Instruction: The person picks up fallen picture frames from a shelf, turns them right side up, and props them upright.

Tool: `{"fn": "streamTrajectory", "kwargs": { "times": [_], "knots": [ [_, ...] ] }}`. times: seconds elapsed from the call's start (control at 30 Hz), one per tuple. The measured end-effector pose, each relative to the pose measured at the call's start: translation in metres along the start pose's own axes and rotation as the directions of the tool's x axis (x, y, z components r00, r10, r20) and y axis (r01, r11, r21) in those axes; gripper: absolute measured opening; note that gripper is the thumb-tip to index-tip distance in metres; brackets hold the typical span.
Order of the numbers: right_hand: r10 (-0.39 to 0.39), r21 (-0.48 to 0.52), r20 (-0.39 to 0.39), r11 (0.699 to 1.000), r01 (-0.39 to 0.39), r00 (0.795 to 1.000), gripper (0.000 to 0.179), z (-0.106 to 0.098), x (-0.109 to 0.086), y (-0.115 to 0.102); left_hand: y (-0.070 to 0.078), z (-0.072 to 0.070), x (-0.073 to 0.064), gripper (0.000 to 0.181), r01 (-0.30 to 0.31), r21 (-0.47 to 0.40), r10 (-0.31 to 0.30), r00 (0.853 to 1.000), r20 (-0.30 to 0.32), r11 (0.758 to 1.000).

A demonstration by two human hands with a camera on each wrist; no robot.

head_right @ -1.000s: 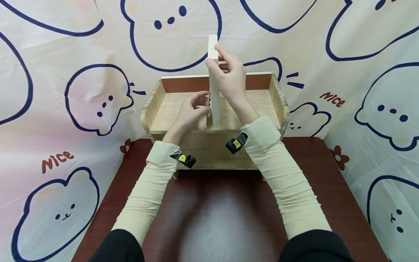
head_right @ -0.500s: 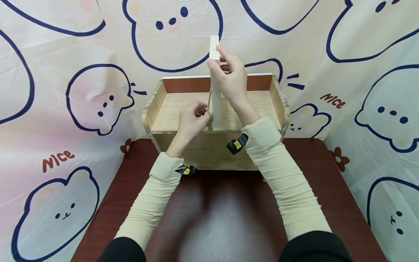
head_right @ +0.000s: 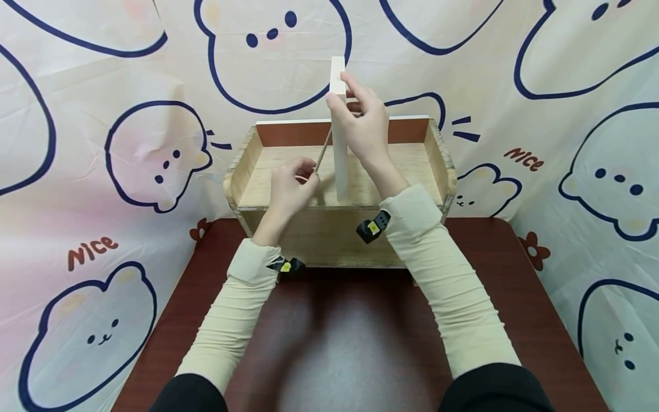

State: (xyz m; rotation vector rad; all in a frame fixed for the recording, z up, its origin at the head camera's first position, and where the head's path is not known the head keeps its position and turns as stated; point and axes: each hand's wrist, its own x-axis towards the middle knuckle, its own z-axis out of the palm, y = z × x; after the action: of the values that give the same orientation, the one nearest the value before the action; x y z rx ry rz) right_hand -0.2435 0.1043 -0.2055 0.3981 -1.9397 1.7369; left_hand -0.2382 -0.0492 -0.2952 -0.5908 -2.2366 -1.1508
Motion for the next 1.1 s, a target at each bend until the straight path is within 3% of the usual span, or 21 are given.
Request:
{"fn": "streamTrajectory", "kwargs": {
  "times": [0.47,0.8,1.0,1.1],
  "knots": [
    [-0.003,-0.008,0.007,1.000,0.003,1.000,0.044,-0.001,0.000,0.002,-0.004,-0.012,0.005,0.017,-0.056,0.120,0.064,0.996,-0.065,0.991],
    [-0.006,0.003,0.004,1.000,0.006,1.000,0.044,-0.001,0.000,0.003,-0.004,-0.016,0.011,0.017,-0.010,0.166,0.032,0.991,-0.128,0.986],
    [-0.005,0.011,0.003,1.000,0.005,1.000,0.044,0.000,0.000,0.002,-0.003,-0.015,0.010,0.015,0.013,0.172,0.010,0.991,-0.132,0.985],
    [-0.008,0.003,0.004,1.000,0.008,1.000,0.044,0.001,0.000,0.001,-0.003,-0.014,0.009,0.014,-0.001,0.211,0.030,0.990,-0.135,0.977]
  ]
}}
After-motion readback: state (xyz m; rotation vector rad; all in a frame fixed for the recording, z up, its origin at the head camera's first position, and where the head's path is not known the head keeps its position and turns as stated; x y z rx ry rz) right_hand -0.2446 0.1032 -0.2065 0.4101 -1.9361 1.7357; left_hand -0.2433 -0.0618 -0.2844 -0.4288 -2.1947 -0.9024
